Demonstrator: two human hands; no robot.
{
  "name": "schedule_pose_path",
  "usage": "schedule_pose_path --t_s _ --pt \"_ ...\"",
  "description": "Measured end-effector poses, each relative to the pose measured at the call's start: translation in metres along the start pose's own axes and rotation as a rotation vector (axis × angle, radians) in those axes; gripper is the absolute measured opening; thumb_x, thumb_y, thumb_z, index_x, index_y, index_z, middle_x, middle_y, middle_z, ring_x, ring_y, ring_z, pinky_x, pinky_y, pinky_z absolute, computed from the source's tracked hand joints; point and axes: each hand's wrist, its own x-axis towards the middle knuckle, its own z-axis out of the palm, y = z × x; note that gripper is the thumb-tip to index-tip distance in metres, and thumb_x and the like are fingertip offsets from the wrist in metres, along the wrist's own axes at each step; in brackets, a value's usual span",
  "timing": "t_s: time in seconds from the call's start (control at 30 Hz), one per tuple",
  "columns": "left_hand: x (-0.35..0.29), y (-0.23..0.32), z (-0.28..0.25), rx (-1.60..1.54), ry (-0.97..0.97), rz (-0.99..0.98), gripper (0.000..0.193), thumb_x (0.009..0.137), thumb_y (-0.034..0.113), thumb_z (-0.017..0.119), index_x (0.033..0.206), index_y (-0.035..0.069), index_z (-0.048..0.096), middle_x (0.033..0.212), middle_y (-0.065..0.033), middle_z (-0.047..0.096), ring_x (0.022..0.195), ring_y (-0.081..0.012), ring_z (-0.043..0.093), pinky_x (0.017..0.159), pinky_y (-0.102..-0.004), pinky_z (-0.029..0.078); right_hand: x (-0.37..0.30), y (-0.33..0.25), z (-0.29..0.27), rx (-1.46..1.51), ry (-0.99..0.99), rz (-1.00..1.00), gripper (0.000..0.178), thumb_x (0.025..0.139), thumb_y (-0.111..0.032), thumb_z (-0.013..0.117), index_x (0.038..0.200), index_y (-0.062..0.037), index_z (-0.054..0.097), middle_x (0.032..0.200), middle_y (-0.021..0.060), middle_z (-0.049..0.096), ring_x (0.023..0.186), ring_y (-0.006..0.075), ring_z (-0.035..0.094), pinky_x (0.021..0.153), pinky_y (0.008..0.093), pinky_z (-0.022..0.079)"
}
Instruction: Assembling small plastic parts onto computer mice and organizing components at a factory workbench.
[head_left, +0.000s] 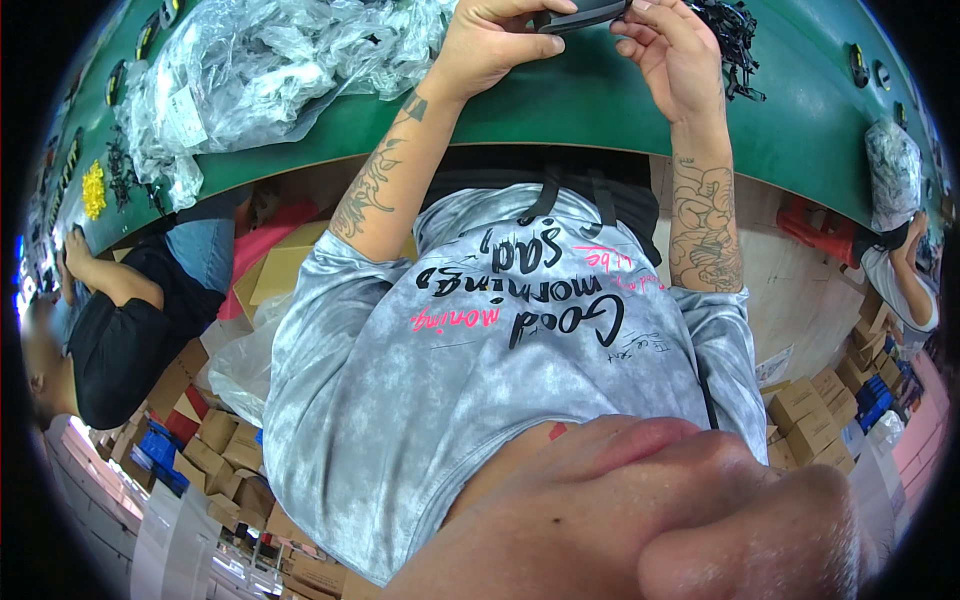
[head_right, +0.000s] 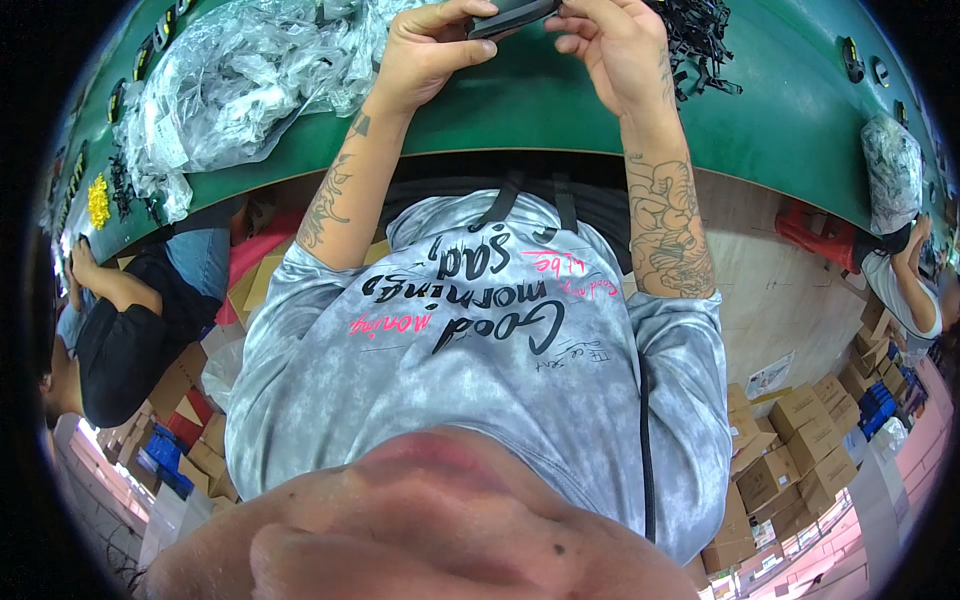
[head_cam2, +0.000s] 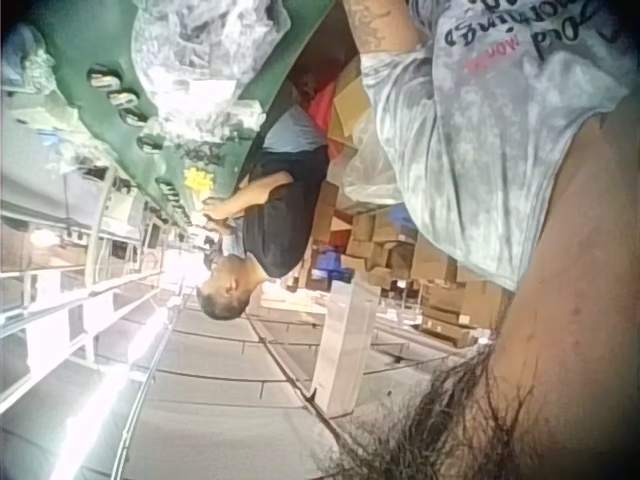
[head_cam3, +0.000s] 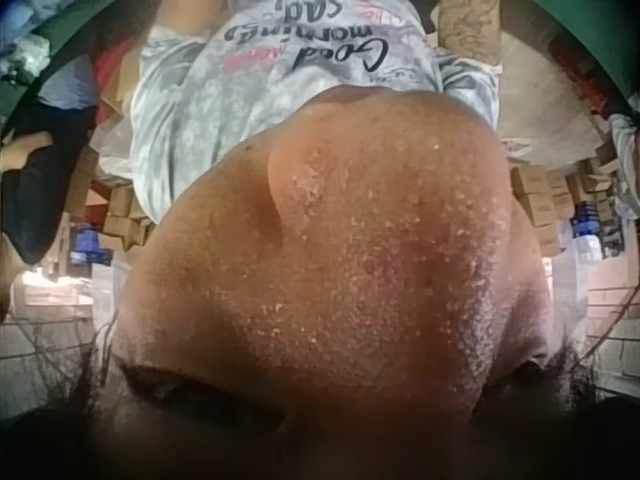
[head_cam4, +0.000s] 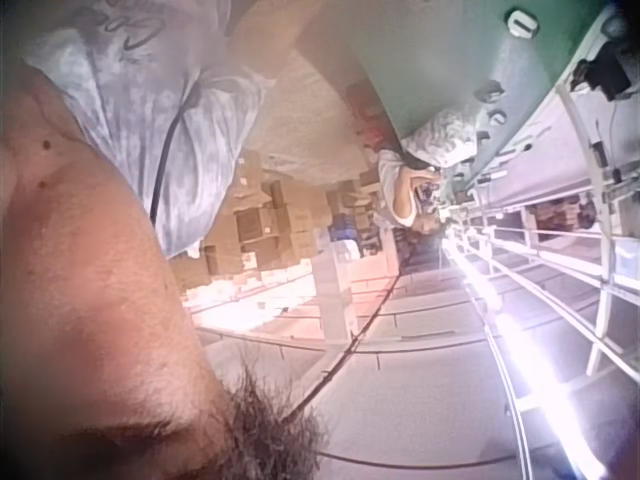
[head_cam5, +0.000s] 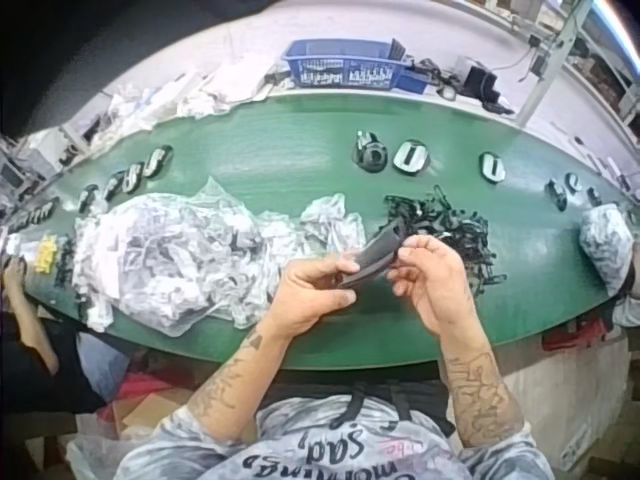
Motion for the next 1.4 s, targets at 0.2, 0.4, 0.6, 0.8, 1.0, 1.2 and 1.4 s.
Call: schedule_pose_path --t_s 0.2,0.4,0.6,0.8,1.0,1.2,1.4 --pt "0.008 0.006 0.009 0.088 -0.1 0.098 0.035 0.077 -0.02 0.068 0.106 -0.001 0.076 0.112 -0.0127 0.074 0.127 -0.0269 0.06 0.115 -0.0439 0.039 0.003 0.007 -0.014 0.347 -0.078 0.262 0.008 0.096 -0.015 0.059 0.094 -0.0096 0.065 0.086 0.0028 0.069 0.075 0.0162 0.064 0.06 0.0312 0.05" --pt "0.006 0.015 0.008 0.363 -0.079 0.147 0.03 0.073 -0.019 0.065 0.094 -0.001 0.075 0.101 -0.0109 0.075 0.123 -0.0296 0.062 0.113 -0.0451 0.042 0.0 0.002 0.0 0.576 -0.165 0.418 0.016 0.091 -0.008 0.051 0.1 -0.0057 0.064 0.091 0.0047 0.068 0.075 0.015 0.06 0.06 0.0294 0.048" --pt "0.007 0.012 0.006 0.305 -0.113 0.22 0.027 0.078 -0.014 0.071 0.099 0.0 0.078 0.105 -0.0099 0.075 0.121 -0.0285 0.064 0.11 -0.0449 0.044 -0.004 0.005 0.003 0.751 -0.244 0.441 0.026 0.086 -0.002 0.048 0.109 -0.0001 0.062 0.104 0.0125 0.068 0.078 0.0177 0.059 0.061 0.0272 0.048" --pt "0.006 0.03 0.02 0.487 -0.004 0.169 0.036 0.082 -0.001 0.082 0.117 -0.001 0.076 0.109 -0.0115 0.075 0.124 -0.0314 0.063 0.108 -0.0426 0.046 -0.01 0.002 0.031 0.647 -0.098 0.325 0.035 0.083 0.004 0.046 0.115 0.0022 0.058 0.111 0.0168 0.066 0.081 0.023 0.059 0.067 0.0286 0.051" --pt "0.001 0.015 0.007 0.434 0.051 0.172 0.032 0.084 0.0 0.08 0.116 -0.002 0.076 0.12 -0.016 0.074 0.124 -0.0315 0.063 0.108 -0.0431 0.047 -0.005 0.023 0.034 0.666 -0.195 0.204 0.039 0.082 0.006 0.044 0.119 0.0034 0.055 0.11 0.0165 0.064 0.08 0.0234 0.057 0.065 0.0302 0.049" --pt "0.003 0.011 0.003 0.139 0.11 0.073 0.031 0.083 -0.001 0.081 0.114 -0.003 0.077 0.125 -0.0202 0.071 0.124 -0.0319 0.062 0.108 -0.043 0.047 -0.002 0.024 0.037 0.632 -0.18 0.164 0.041 0.081 0.007 0.045 0.12 0.0011 0.056 0.108 0.0148 0.062 0.081 0.0229 0.056 0.065 0.03 0.047" --pt "0.006 0.016 0.0 0.165 0.087 0.131 0.03 0.082 -0.001 0.082 0.111 -0.001 0.078 0.114 -0.0137 0.072 0.126 -0.0315 0.061 0.108 -0.0432 0.047 -0.006 0.013 0.051 0.667 -0.166 0.216 0.044 0.08 0.008 0.045 0.122 0.0005 0.055 0.112 0.0158 0.063 0.086 0.0253 0.059 0.066 0.0323 0.048"
